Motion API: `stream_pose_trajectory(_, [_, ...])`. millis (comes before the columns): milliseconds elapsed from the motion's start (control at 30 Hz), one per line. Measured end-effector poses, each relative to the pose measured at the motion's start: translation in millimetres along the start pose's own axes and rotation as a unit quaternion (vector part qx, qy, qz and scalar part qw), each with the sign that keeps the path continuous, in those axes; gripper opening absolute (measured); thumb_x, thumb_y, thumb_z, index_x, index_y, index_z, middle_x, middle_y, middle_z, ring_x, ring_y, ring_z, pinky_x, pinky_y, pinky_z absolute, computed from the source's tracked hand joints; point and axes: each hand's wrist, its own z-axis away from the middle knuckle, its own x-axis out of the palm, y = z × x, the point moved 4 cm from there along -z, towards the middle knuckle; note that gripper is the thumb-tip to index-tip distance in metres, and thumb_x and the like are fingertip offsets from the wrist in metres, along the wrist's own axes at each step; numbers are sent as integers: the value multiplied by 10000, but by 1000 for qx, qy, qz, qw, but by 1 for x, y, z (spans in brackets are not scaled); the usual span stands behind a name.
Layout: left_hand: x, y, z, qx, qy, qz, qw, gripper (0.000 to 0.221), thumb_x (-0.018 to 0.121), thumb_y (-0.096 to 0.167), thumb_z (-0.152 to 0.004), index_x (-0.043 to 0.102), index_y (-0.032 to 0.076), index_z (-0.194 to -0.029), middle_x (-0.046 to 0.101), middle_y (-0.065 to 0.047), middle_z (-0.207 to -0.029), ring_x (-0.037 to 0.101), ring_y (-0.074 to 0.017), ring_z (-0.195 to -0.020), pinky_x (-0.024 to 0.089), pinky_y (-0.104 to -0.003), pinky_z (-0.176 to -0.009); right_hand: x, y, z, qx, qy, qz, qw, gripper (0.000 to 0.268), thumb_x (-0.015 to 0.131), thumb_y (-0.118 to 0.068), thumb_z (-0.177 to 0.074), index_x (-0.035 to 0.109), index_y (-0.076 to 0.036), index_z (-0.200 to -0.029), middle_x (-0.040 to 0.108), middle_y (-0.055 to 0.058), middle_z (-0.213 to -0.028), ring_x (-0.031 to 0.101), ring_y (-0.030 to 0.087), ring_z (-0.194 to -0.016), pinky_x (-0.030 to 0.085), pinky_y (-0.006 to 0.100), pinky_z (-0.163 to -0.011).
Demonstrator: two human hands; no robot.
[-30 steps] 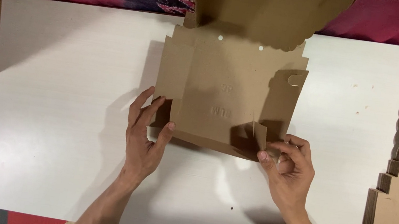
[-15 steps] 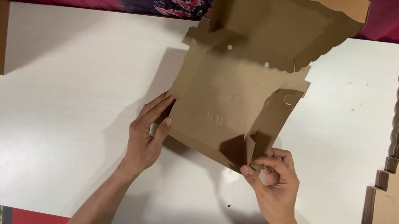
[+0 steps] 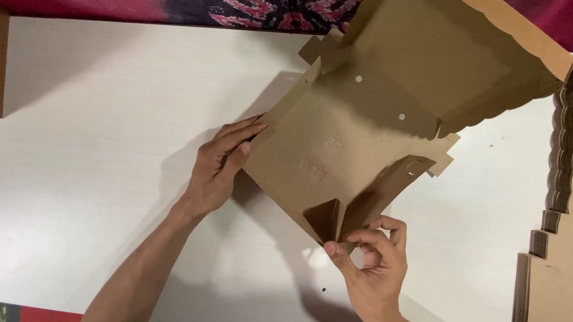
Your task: Folding a flat cardboard cutout into a finished box by folding flaps and tucking tabs.
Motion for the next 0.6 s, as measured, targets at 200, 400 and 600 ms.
stream_pose_trajectory(200, [7,14,-12,66,64,-15,996,343,475,266,-1102,611,41,-1322,575,-139,-1414,552,-284,-1371,502,-410,-1152,6,8,3,-23,21,-4,1000,261,883,-80,-748,696,-84,-930,383,63,-1111,530,119,-897,543,240,-717])
stream_pose_trajectory(400, [14,32,22,189,278,-247,909,98,667,153,-1017,699,64,-1041,561,-114,-1304,508,-263,-1155,447,-364,-861,11,8,2,-30,26,-10,999,334,908,-70,-716,675,-96,-954,372,45,-1093,499,110,-775,486,219,-698])
stream_pose_trajectory(600, [62,69,73,199,32,-125,971,241,707,158,-956,663,-32,-1098,695,-151,-1108,647,-185,-734,587,-296,-642,11,11,2,-44,28,0,999,383,925,-47,-681,649,-116,-938,396,47,-1062,490,110,-839,458,216,-652])
